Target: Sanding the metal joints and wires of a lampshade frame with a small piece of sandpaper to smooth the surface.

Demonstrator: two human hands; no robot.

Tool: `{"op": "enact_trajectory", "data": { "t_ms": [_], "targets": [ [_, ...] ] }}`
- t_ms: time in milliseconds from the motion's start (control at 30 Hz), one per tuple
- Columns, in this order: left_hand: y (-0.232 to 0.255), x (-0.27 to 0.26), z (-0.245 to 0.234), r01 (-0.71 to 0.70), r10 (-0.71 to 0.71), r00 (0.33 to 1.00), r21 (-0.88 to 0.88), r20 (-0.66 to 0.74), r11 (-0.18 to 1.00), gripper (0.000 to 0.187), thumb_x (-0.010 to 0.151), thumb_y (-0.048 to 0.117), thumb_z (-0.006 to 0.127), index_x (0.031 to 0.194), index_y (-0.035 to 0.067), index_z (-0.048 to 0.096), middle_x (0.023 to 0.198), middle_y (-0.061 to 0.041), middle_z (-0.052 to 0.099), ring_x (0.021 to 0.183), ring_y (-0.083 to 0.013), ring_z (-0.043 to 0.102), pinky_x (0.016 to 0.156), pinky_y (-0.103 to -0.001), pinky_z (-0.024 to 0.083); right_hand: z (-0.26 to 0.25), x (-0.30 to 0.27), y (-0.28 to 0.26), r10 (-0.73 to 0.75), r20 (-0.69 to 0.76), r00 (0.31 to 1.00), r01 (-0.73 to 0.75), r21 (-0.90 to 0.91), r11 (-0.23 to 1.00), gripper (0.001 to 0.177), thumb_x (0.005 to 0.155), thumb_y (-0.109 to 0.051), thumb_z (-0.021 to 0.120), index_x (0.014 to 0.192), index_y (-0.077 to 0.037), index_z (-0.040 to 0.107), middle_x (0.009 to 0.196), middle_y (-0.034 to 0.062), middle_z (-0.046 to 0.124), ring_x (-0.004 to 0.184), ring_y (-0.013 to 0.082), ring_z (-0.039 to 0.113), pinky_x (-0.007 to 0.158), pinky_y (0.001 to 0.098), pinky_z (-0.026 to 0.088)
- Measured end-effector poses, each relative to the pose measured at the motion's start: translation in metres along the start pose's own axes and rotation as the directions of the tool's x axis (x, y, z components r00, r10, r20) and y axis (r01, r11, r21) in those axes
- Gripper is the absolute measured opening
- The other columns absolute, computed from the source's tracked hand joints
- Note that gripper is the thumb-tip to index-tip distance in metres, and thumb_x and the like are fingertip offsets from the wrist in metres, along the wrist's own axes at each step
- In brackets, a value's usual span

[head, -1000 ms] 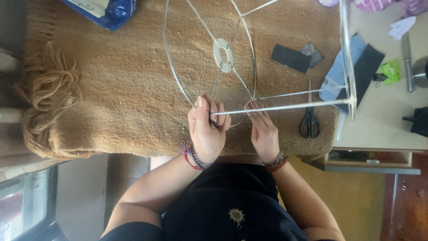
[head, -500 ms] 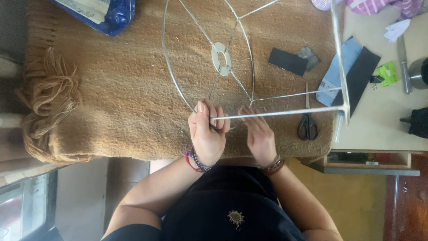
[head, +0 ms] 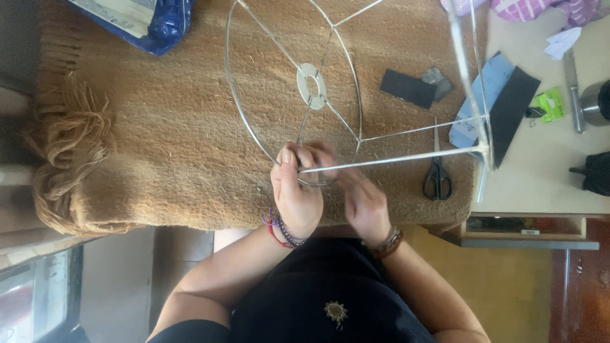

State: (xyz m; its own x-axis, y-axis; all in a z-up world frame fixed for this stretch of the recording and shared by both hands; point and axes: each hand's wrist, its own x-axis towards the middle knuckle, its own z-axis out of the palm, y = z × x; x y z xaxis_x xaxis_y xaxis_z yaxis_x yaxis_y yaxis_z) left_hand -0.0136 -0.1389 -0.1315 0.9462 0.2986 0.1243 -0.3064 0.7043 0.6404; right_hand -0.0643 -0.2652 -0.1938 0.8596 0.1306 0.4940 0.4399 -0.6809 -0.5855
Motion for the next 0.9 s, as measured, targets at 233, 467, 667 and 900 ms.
{"op": "enact_trajectory", "data": {
  "t_ms": [233, 467, 667, 900],
  "targets": [
    [0.014, 0.000, 0.007, -0.055, 0.034, 0.983, 0.111, 0.180, 0.992, 0.040, 0.112, 0.026, 0.034, 0.120, 0.001, 0.065, 0.133, -0.021, 0.068, 0.150, -0.0349, 0.040, 0.125, -0.057, 0.029, -0.002, 0.016, -0.032, -0.020, -0.115, 0.993, 0.037, 0.140, 0.989, 0.027, 0.097, 0.001, 0.056, 0.109, -0.006, 0.080, 0.119, 0.0148, 0.077, 0.109, 0.0328, 0.075, 0.091, 0.0430, 0.062],
    [0.012, -0.006, 0.011, -0.051, 0.027, 0.982, 0.127, 0.187, 0.991, 0.041, 0.111, 0.022, 0.034, 0.140, 0.001, 0.055, 0.142, -0.021, 0.063, 0.155, -0.0340, 0.033, 0.131, -0.053, 0.018, -0.001, 0.012, -0.042, -0.039, -0.145, 0.989, 0.050, 0.073, 0.996, 0.027, 0.096, 0.003, 0.054, 0.108, -0.001, 0.078, 0.111, 0.0192, 0.077, 0.103, 0.0374, 0.075, 0.085, 0.0477, 0.063],
    [0.008, -0.006, 0.008, -0.050, 0.028, 0.985, 0.126, 0.171, 0.991, 0.044, 0.108, 0.018, 0.031, 0.141, -0.003, 0.051, 0.144, -0.028, 0.058, 0.156, -0.0400, 0.030, 0.130, -0.057, 0.018, -0.003, 0.005, -0.032, -0.083, -0.165, 0.983, 0.091, 0.042, 0.995, 0.029, 0.097, 0.004, 0.051, 0.107, 0.001, 0.078, 0.112, 0.0204, 0.077, 0.104, 0.0374, 0.074, 0.088, 0.0472, 0.063],
    [0.010, -0.003, 0.008, -0.023, 0.000, 0.980, 0.113, 0.197, 0.993, 0.047, 0.110, 0.024, 0.033, 0.146, -0.003, 0.048, 0.149, -0.027, 0.055, 0.157, -0.0388, 0.029, 0.131, -0.055, 0.015, 0.001, -0.001, -0.005, -0.072, -0.155, 0.985, 0.077, 0.031, 0.997, 0.030, 0.098, 0.007, 0.049, 0.111, 0.005, 0.076, 0.117, 0.0232, 0.075, 0.107, 0.0360, 0.073, 0.090, 0.0441, 0.062]
  ]
}}
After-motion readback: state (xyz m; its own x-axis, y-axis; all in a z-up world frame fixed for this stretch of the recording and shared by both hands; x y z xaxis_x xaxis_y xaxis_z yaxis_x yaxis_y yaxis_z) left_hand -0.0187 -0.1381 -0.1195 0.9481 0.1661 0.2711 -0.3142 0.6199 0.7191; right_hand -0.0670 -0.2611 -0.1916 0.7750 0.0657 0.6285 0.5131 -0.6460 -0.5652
